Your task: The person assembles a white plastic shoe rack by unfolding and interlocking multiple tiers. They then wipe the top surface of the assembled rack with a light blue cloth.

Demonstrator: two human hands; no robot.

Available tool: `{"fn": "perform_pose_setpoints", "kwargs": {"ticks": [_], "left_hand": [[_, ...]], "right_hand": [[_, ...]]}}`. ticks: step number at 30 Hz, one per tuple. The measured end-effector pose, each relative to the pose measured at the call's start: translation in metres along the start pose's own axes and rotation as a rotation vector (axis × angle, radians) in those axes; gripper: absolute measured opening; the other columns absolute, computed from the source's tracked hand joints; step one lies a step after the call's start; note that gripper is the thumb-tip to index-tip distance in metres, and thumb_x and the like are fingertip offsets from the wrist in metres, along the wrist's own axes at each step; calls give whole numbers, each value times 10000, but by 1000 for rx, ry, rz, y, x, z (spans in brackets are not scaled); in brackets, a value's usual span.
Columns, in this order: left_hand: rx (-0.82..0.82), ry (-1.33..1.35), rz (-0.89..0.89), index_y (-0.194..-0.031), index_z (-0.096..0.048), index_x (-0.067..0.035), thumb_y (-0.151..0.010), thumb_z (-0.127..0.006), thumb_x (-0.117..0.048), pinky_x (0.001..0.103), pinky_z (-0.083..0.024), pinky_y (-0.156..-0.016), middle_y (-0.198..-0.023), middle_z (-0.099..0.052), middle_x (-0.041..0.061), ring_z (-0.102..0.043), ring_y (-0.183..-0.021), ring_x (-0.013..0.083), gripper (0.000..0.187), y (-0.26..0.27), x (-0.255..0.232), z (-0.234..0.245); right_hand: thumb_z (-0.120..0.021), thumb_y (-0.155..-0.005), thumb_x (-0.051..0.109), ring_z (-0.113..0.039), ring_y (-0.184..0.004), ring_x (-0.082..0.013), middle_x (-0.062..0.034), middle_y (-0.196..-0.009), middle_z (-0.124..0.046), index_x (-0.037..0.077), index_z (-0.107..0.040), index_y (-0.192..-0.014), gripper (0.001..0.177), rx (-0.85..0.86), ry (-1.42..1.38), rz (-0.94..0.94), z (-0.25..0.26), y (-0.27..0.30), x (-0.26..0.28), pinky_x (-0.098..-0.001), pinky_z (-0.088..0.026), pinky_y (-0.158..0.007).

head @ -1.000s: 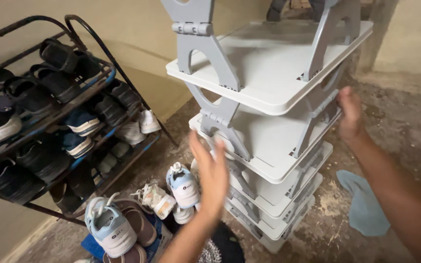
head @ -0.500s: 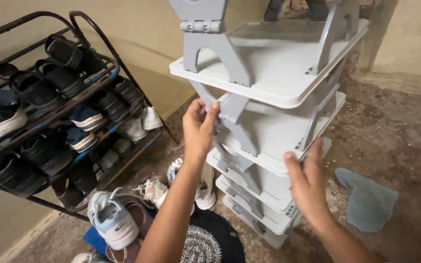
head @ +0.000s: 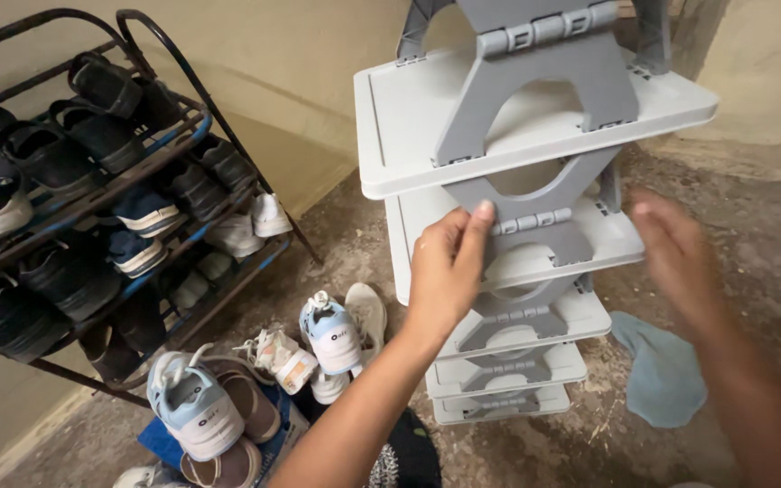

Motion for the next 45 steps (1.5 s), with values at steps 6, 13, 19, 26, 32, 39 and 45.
{"fn": "perform_pose_setpoints", "kwargs": {"ticks": [6,13,19,26,32,39,45], "left_hand": [[25,172,-127,-780,-593,-16,-1092,-513,-419,292,-338,-566,-674,-440,-66,-362,-667,58,516,-25,8,-4],[36,-78,-40,-653,-505,-27,-1063,-489,-464,320,-366,-519,-566,-415,-20,-365,-595,92,599,-34,14,4],[27,-59,46,-659,-537,-35,-1054,-476,-490,313,-397,-540,-575,-472,-14,-398,-598,89,606,-42,19,6],[81,54,0,-652,-514,-39,-1057,-529,-480,305,-331,-522,-595,-431,-34,-352,-590,82,598,-33,15,7],[34,134,-69,-700,-551,-44,-1065,-499,-469,271,-363,-538,-611,-496,-32,-407,-583,66,563,-34,8,1],[126,272,36,-819,-621,-32,-1052,-496,-449,256,-458,-589,-670,-570,-22,-493,-610,77,494,-45,22,1],[127,236,34,-758,-605,-36,-1067,-503,-469,258,-362,-550,-629,-524,-18,-419,-585,75,542,-40,23,4]], "right_hand": [[-425,-1145,378,-593,-1065,-172,-146,-1224,-645,-42,-569,-1378,502,145,-203,472,-36,43,121,-285,-494,-931],[-462,-1231,376,-357,-726,-90,-73,-831,-541,-71,-649,-993,540,214,-576,145,-78,-1,73,-271,-339,-699],[-518,-1204,376,-505,-785,-86,-46,-942,-640,8,-660,-1047,424,439,-743,79,-90,-27,60,-258,-441,-748],[-520,-1069,445,-649,-885,-137,-73,-962,-694,15,-667,-1058,454,472,-618,-127,-74,-19,72,-311,-536,-857],[-498,-1009,513,-634,-903,-98,-27,-972,-682,70,-666,-1036,475,431,-596,-145,-62,-19,74,-268,-537,-859],[-552,-1094,513,-464,-725,-62,24,-822,-541,79,-602,-912,474,450,-658,-38,-83,-33,52,-232,-413,-681],[-551,-1118,477,-442,-742,-72,50,-821,-487,115,-564,-919,413,551,-804,-110,-82,-31,55,-237,-419,-706]]}}
Point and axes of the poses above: each hand's wrist, its own y-axis away from the middle knuckle, its own z-axis out of the back of the hand, x = y × z, the point moved 7 cm from there along -y, towards the middle knuckle
